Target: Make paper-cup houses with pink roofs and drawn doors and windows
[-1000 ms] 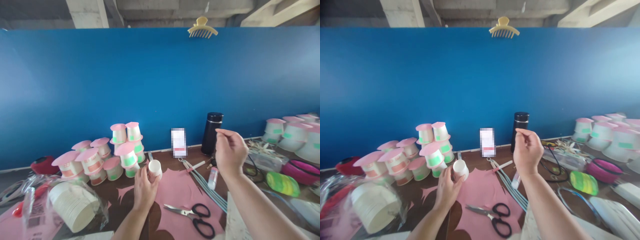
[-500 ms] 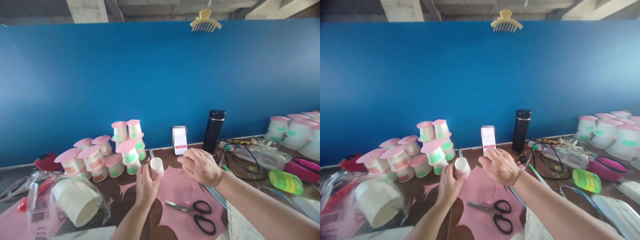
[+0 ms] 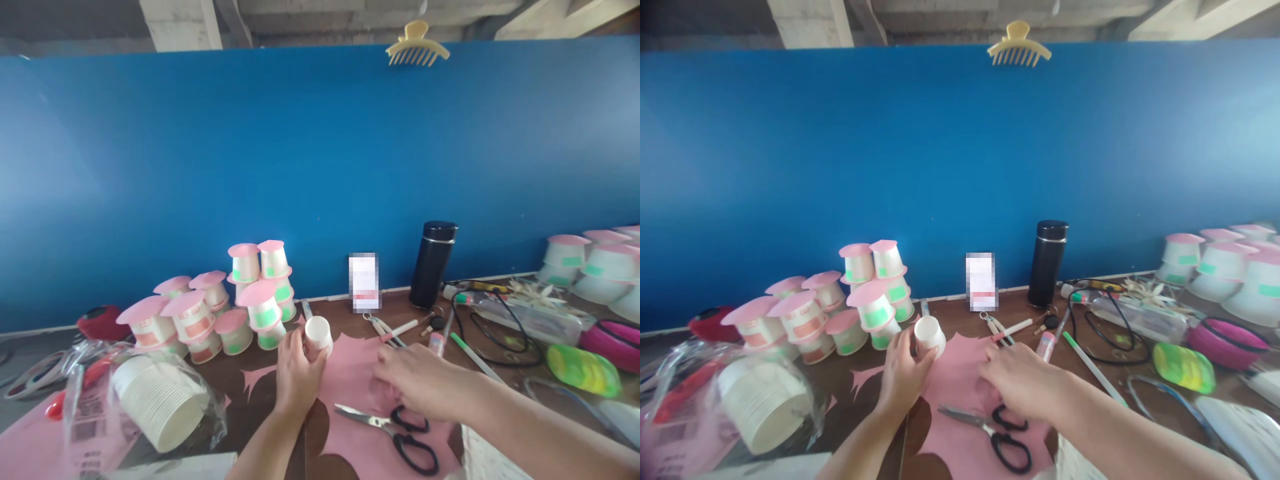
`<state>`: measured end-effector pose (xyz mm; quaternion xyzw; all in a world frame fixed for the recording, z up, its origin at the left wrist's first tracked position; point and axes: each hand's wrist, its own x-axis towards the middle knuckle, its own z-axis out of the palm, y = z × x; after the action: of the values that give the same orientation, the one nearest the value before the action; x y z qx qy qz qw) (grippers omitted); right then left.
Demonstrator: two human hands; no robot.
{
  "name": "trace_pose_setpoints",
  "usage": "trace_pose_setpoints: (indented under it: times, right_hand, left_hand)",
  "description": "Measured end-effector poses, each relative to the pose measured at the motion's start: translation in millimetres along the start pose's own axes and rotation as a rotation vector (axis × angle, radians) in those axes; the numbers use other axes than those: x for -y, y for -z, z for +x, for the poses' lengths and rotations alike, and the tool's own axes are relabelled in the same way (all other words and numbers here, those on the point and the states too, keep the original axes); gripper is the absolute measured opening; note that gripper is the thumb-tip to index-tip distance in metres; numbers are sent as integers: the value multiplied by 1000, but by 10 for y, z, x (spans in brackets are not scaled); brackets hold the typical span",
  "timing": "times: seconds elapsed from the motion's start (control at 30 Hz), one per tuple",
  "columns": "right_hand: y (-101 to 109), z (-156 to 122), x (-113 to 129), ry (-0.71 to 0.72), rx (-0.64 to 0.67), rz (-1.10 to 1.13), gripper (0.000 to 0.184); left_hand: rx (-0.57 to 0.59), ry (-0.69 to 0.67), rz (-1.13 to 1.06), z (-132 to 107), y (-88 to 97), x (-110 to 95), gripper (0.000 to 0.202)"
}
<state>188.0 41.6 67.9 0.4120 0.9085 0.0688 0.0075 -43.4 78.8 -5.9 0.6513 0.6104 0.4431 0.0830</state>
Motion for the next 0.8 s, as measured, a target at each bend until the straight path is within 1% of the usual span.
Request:
trace_pose_setpoints:
  times: [0.1, 0.3, 0.37, 0.43, 0.53, 0.63, 0.7, 0.77, 0.8]
  right_hand:
    - [-23, 19, 6, 8, 35, -26, 34]
    - [-1, 26, -23, 112, 126, -23, 19]
    - [5, 6, -34, 120, 139, -22, 16]
    - [21, -23, -59, 101, 132, -25, 17]
    - [86, -87, -169, 4, 83, -41, 23]
    - [200, -200, -399, -120, 30, -50, 18]
    - [284, -307, -589, -243, 0, -72, 14]
    - [357, -421, -737, -435, -52, -126, 13]
    - [384, -472, -770, -529, -77, -155, 13]
  left_hand:
    - [10, 6, -5, 0, -2, 2, 45]
    - [6, 18, -12, -2, -3, -16, 41]
    - [0, 16, -13, 0, -3, -20, 40]
    - [-9, 14, -11, 2, -6, -19, 40]
    - [-15, 10, -8, 3, -12, -9, 40]
    - [-12, -9, -10, -3, -10, 4, 40]
    - [-12, -16, -8, -9, -5, 9, 39]
    - [-17, -18, -3, -13, -2, 15, 39]
    - [-19, -22, -2, -14, -4, 21, 39]
